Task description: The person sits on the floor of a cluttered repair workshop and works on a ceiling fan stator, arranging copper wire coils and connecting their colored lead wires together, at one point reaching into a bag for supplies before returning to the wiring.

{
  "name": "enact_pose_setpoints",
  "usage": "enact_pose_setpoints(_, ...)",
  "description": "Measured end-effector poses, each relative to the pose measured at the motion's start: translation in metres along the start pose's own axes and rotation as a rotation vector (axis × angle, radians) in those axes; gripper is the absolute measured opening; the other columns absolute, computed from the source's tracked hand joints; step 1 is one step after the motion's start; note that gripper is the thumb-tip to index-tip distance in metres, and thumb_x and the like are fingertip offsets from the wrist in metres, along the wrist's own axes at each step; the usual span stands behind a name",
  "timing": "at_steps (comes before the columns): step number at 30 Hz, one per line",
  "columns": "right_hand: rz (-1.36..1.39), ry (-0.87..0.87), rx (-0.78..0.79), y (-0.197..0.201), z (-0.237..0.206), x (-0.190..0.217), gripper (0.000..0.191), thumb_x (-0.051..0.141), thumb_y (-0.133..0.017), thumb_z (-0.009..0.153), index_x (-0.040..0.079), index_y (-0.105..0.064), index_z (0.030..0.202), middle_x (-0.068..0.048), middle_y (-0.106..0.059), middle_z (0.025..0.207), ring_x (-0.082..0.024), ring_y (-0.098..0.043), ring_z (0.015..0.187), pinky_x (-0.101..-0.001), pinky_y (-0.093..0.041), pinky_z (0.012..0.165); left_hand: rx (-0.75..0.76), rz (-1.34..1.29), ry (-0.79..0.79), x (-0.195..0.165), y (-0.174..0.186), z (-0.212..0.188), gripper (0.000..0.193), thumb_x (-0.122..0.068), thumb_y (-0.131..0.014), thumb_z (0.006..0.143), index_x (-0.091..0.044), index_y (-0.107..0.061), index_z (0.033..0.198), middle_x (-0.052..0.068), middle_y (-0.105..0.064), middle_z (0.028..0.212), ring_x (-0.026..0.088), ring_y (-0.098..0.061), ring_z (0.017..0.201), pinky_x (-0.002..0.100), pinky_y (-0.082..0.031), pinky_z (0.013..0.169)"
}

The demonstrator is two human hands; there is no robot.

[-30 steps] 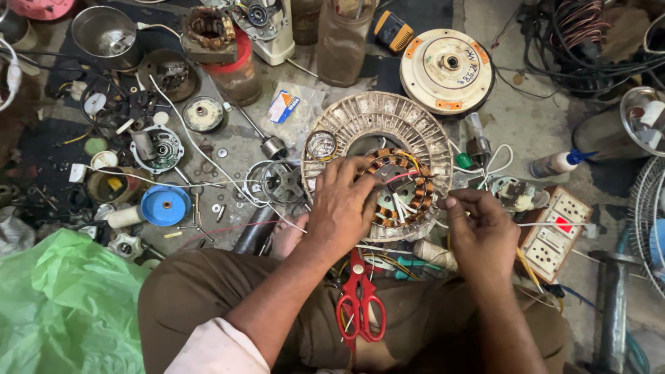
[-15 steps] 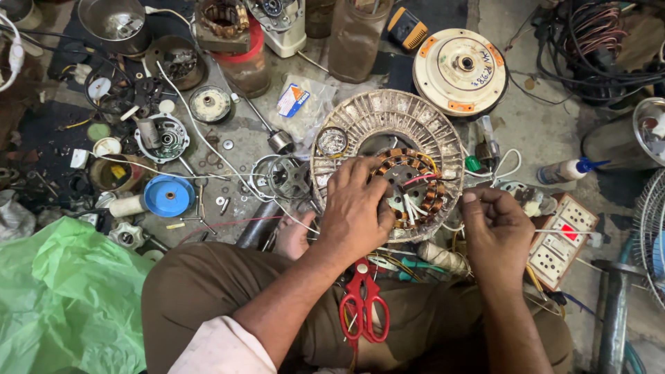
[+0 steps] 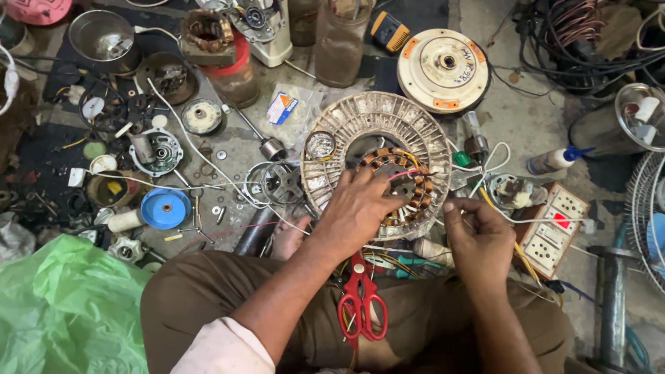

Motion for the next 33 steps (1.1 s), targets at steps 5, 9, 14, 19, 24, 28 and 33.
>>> enact_pose_setpoints(5,0.172,0.003,0.024,-0.002,-0.007,-0.01,0.01,0.009,-0.073,0.097,-0.001,-0.069,0.099,0.006,-0.061,0.073,0.0,-0.047,0.062,-0.0186,-0.036,0.055,0.075,0.008,0.036,0.003,-0.004,0.0,0.033,-0.012,-0.058,0.087,-0.024,-0.079,0.11,0.011,-0.064,0.13,0.03,-0.058,0.117,0.048,-0.044,0.097)
enact_pose_setpoints(9,0.203,0.026,0.031,-0.002,-0.008,-0.018,0.009,0.007,-0.072,0.098,-0.001,-0.069,0.1,0.003,-0.064,0.079,-0.001,-0.051,0.066,-0.0184,-0.04,0.058,0.055,0.002,0.033,0.003,-0.002,0.002,0.031,-0.013,-0.057,0.088,-0.024,-0.079,0.108,0.012,-0.063,0.134,0.029,-0.058,0.116,0.047,-0.044,0.095)
enact_pose_setpoints(14,0.28,0.083,0.028,-0.015,-0.012,-0.019,0.008,0.007,-0.07,0.1,0.001,-0.064,0.103,0.001,-0.064,0.085,-0.001,-0.054,0.07,-0.0179,-0.044,0.061,0.082,-0.002,0.051,0.003,-0.004,0.002,0.033,-0.014,-0.056,0.089,-0.025,-0.079,0.11,0.012,-0.064,0.131,0.03,-0.058,0.114,0.049,-0.043,0.094)
enact_pose_setpoints(19,0.037,0.125,-0.002,-0.031,-0.021,-0.003,0.014,0.003,-0.068,0.098,0.004,-0.074,0.111,0.002,-0.07,0.093,-0.002,-0.047,0.064,-0.0196,-0.04,0.056,0.055,0.0,0.029,0.005,-0.008,0.002,0.033,-0.014,-0.057,0.089,-0.024,-0.079,0.111,0.012,-0.065,0.125,0.03,-0.059,0.116,0.049,-0.042,0.097)
enact_pose_setpoints(24,-0.124,0.288,-0.028,-0.04,-0.031,0.023,0.025,0.009,-0.083,0.083,0.007,-0.074,0.107,-0.001,-0.067,0.094,-0.006,-0.043,0.057,-0.0236,-0.034,0.048,0.031,-0.044,0.017,0.007,-0.012,0.0,0.031,-0.015,-0.059,0.089,-0.022,-0.079,0.112,0.012,-0.066,0.124,0.032,-0.059,0.117,0.048,-0.043,0.096)
enact_pose_setpoints(28,-0.204,0.364,-0.05,-0.042,-0.034,0.032,0.029,0.012,-0.086,0.082,0.008,-0.075,0.108,-0.003,-0.065,0.093,-0.005,-0.045,0.058,-0.0228,-0.036,0.049,0.025,-0.021,0.013,0.006,-0.013,0.0,0.028,-0.017,-0.06,0.089,-0.022,-0.08,0.108,0.014,-0.065,0.124,0.032,-0.059,0.118,0.049,-0.043,0.095)
enact_pose_setpoints(33,-0.122,0.265,-0.06,-0.034,-0.037,0.027,0.03,0.01,-0.082,0.086,0.007,-0.075,0.115,-0.003,-0.068,0.103,-0.005,-0.042,0.057,-0.0232,-0.034,0.049,0.061,-0.001,0.034,0.007,-0.014,0.0,0.029,-0.014,-0.059,0.089,-0.023,-0.079,0.108,0.013,-0.064,0.125,0.031,-0.058,0.116,0.05,-0.042,0.094)
Point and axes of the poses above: each hand's wrist, its own z-axis towards the middle knuckle, its own y-axis out of the back of the hand, x = y × z, the point moved 4 cm from there along z, towards the middle knuckle
